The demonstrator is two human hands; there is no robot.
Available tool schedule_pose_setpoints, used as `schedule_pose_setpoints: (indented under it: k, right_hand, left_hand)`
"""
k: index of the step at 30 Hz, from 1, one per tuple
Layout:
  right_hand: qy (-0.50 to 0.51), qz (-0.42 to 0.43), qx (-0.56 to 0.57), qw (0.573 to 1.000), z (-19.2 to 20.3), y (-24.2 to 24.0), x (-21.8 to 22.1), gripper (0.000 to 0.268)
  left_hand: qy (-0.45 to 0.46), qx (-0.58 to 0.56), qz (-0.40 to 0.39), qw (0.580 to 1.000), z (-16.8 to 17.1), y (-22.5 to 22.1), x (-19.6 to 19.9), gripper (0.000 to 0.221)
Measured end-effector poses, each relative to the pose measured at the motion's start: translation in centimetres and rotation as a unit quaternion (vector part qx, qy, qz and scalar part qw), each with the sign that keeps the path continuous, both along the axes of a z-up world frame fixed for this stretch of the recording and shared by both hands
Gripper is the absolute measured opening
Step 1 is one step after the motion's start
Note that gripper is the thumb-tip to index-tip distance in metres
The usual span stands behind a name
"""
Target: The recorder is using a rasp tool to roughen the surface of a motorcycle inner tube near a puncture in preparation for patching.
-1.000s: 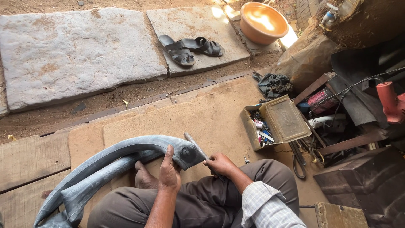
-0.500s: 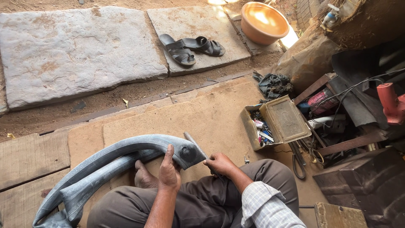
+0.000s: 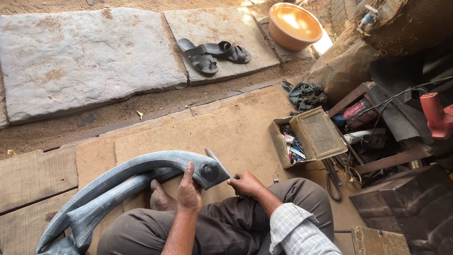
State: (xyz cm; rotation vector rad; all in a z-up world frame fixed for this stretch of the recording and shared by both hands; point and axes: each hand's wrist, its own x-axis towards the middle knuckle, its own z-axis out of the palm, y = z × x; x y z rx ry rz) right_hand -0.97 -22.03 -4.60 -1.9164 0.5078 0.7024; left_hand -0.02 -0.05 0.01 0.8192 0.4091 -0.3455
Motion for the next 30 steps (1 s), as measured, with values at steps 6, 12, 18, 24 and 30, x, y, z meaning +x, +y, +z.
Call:
schedule_pose_setpoints:
  k: [6, 12, 18, 24, 30]
  right_hand:
    - [0.003, 0.007, -0.008, 1.000, 0.13, 0.05, 0.02, 0.029]
    - [0.003, 0.008, -0.009, 1.000, 0.36, 0.15, 0.05, 0.029]
    - [0.002, 0.014, -0.012, 1.000, 0.29, 0.11, 0.05, 0.030]
    - [0.000, 0.023, -0.018, 1.000, 0.54, 0.13, 0.05, 0.032]
    - [0.004, 0.019, -0.025, 1.000, 0.70, 0.22, 0.06, 0.030]
  left_hand:
    - [-0.003, 0.010, -0.004, 1.000, 0.06, 0.05, -0.07, 0.081]
    - [0.000, 0.004, -0.006, 1.000, -0.22, 0.02, 0.02, 0.083]
    - [-0.002, 0.003, 0.000, 1.000, 0.10, 0.00, 0.01, 0.082]
    - [0.002, 0.007, -0.001, 1.000, 0.22, 0.06, 0.00, 0.080]
    - [0.010, 0.004, -0.002, 1.000, -0.13, 0.00, 0.04, 0.079]
